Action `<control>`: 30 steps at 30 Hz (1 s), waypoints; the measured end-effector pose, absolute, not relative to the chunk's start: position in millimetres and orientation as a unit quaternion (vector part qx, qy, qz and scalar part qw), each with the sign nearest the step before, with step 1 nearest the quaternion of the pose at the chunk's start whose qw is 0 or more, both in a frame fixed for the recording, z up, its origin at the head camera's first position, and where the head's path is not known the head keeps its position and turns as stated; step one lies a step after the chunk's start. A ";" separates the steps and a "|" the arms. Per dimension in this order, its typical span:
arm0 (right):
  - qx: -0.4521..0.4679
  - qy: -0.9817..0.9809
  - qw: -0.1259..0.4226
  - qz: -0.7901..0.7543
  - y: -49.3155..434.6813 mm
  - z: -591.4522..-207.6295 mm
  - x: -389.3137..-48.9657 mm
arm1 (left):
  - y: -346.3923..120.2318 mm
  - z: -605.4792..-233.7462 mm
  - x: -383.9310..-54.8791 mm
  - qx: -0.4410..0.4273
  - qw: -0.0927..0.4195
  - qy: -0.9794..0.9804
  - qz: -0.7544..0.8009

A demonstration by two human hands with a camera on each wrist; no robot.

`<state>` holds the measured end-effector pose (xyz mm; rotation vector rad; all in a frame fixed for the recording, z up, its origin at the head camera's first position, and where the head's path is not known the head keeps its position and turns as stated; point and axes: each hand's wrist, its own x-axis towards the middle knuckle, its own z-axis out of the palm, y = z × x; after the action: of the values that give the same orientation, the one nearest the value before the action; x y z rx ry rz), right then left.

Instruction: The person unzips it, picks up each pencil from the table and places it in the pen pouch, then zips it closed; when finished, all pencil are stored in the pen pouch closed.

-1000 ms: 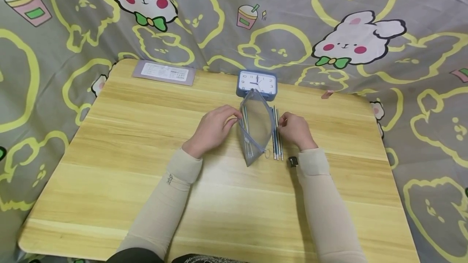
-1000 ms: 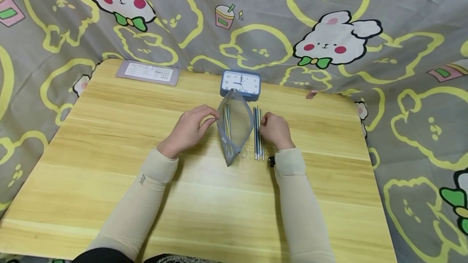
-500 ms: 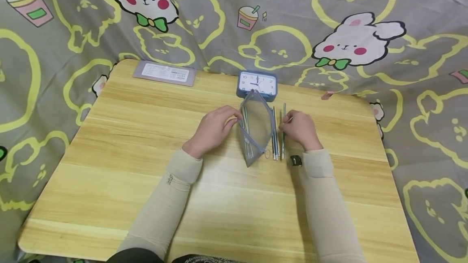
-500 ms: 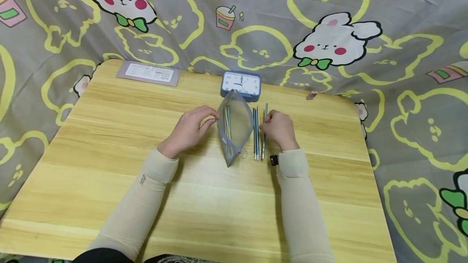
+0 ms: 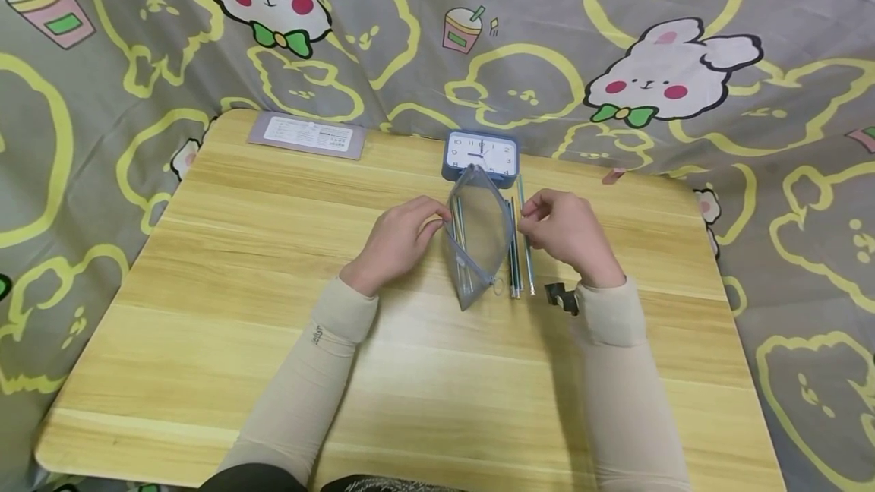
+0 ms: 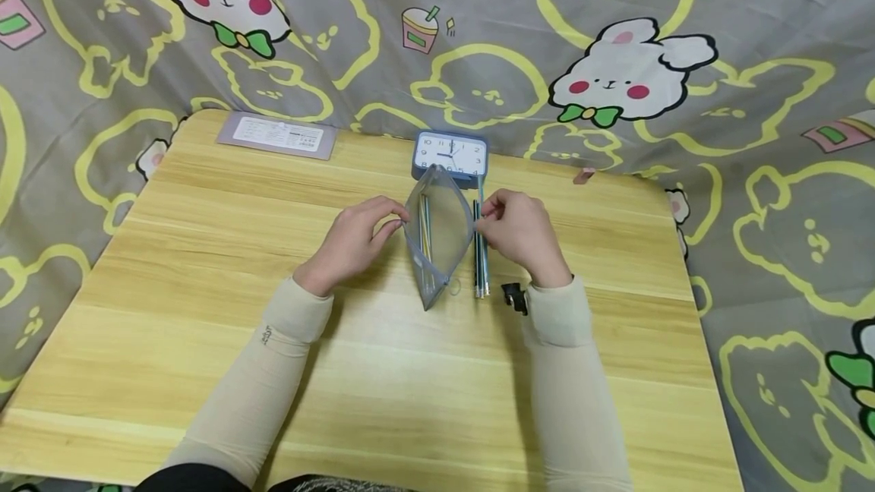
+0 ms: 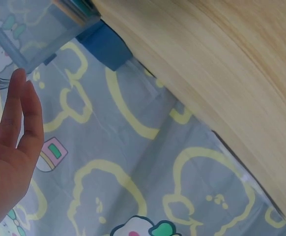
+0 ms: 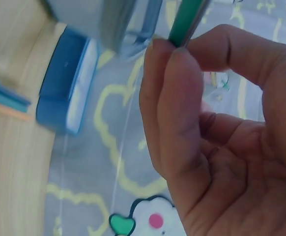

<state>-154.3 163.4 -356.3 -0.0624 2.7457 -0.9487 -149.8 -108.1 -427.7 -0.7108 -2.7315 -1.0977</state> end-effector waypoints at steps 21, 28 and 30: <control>-0.082 0.932 0.142 -0.325 108.5 -360.8 -176.5 | -109.0 -429.3 -151.4 -0.251 0.077 -0.895 -0.361; -0.089 0.937 0.131 -0.312 105.1 -364.3 -179.3 | -108.2 -430.8 -151.2 -0.250 0.072 -0.896 -0.360; -0.092 0.938 0.128 -0.308 104.0 -365.5 -179.5 | -108.1 -430.8 -151.0 -0.249 0.071 -0.897 -0.359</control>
<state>-179.5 104.0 -365.5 -0.2671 2.7291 -0.8947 -151.0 -108.1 -430.8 -0.7479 -2.6969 -1.0810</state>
